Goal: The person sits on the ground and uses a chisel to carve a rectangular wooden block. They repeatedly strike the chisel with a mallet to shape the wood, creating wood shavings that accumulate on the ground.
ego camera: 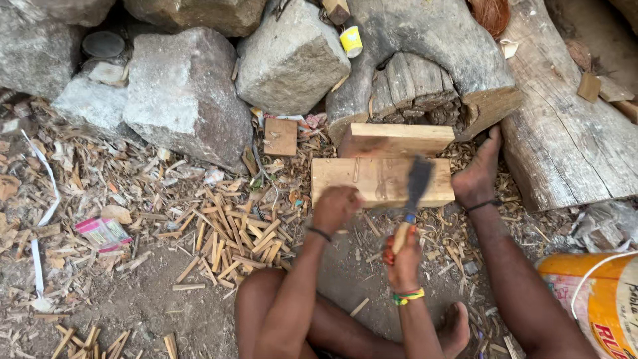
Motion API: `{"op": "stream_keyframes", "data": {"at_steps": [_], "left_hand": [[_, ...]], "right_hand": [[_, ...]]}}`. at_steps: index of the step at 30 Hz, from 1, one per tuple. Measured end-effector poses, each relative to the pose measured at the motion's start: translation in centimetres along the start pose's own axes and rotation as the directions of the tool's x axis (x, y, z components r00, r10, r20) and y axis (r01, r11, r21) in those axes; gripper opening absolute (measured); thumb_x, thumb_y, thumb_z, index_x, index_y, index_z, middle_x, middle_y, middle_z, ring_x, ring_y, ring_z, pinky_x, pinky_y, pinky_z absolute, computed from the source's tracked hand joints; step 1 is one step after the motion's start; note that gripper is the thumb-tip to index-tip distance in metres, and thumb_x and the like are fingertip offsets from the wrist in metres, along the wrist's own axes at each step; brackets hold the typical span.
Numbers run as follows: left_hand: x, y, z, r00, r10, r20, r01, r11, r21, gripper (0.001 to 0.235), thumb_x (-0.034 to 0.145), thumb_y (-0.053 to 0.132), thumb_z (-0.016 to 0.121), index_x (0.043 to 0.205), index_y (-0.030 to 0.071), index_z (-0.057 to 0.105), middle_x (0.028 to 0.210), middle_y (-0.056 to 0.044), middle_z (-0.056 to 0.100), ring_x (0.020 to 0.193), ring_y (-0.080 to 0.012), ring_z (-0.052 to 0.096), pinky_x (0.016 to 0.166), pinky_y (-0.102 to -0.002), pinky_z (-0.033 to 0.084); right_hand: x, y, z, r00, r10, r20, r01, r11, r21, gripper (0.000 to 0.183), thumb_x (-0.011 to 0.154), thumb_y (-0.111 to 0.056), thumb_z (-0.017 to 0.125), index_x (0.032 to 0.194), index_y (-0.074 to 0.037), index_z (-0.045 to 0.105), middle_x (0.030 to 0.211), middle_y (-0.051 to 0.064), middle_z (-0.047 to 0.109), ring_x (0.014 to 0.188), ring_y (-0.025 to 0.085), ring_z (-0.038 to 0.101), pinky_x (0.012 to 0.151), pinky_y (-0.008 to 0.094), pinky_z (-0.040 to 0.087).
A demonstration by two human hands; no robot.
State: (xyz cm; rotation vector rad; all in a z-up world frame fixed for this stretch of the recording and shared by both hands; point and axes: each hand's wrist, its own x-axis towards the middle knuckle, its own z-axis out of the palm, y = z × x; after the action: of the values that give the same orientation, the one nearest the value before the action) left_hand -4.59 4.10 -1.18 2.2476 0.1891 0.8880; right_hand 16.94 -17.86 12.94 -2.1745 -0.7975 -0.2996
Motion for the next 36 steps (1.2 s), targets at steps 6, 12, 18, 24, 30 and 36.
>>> {"op": "stream_keyframes", "data": {"at_steps": [6,12,18,24,30,36], "left_hand": [[2.7,0.6,-2.4,0.982,-0.170,0.083,0.144,0.957,0.253,0.051,0.086,0.033,0.075,0.132,0.014,0.065,0.113,-0.011,0.067,0.103,-0.0329,0.062,0.093,-0.049,0.045],[3.0,1.6,-3.0,0.966,-0.162,0.202,0.092,0.944,0.317,0.046,0.084,0.039,0.077,0.125,0.019,0.070,0.116,-0.009,0.066,0.111,-0.0315,0.055,0.097,-0.053,0.038],[2.4,0.7,-1.9,0.974,-0.191,0.119,0.156,0.954,0.255,0.035,0.086,0.034,0.076,0.117,0.015,0.075,0.115,-0.005,0.067,0.112,-0.0264,0.057,0.097,-0.048,0.040],[2.1,0.2,-1.4,0.972,-0.210,0.102,0.177,0.948,0.264,0.037,0.085,0.035,0.077,0.115,0.014,0.074,0.114,-0.007,0.066,0.112,-0.0279,0.058,0.101,-0.047,0.040],[3.0,0.9,-0.3,0.994,-0.107,-0.003,0.107,0.987,0.117,0.065,0.091,0.053,0.072,0.135,0.007,0.058,0.130,-0.017,0.062,0.123,-0.0307,0.055,0.109,-0.051,0.038],[2.2,5.9,2.4,0.899,0.019,0.438,0.077,0.977,-0.201,0.065,0.090,0.058,0.064,0.140,0.017,0.058,0.108,-0.011,0.076,0.109,-0.0332,0.066,0.100,-0.048,0.050]], "right_hand": [[-0.2,0.4,-0.3,0.984,-0.172,-0.038,0.172,0.985,-0.013,0.098,0.072,0.003,0.059,0.159,0.014,0.017,0.165,0.035,0.030,0.159,0.044,0.024,0.135,0.047,0.016],[-0.2,-0.2,0.1,0.986,-0.164,-0.022,0.163,0.986,-0.025,0.099,0.073,0.000,0.065,0.158,0.014,0.016,0.163,0.035,0.031,0.157,0.043,0.026,0.134,0.046,0.018],[0.2,1.1,0.3,0.995,-0.095,-0.021,0.094,0.995,-0.039,0.104,0.065,0.011,0.051,0.163,0.011,0.014,0.168,0.032,0.028,0.162,0.042,0.023,0.137,0.048,0.016],[0.4,-2.3,0.3,0.994,-0.108,-0.021,0.109,0.993,0.037,0.107,0.068,0.010,0.067,0.162,0.010,0.015,0.165,0.030,0.032,0.158,0.038,0.026,0.135,0.048,0.017],[0.7,-2.3,0.3,0.990,-0.140,-0.019,0.141,0.987,0.072,0.107,0.063,0.014,0.053,0.163,0.009,0.016,0.167,0.029,0.031,0.161,0.037,0.024,0.138,0.047,0.015],[0.7,0.2,0.7,0.993,-0.118,-0.011,0.118,0.993,0.003,0.110,0.058,0.013,0.048,0.163,0.011,0.013,0.169,0.032,0.026,0.162,0.039,0.019,0.138,0.048,0.013]]}}
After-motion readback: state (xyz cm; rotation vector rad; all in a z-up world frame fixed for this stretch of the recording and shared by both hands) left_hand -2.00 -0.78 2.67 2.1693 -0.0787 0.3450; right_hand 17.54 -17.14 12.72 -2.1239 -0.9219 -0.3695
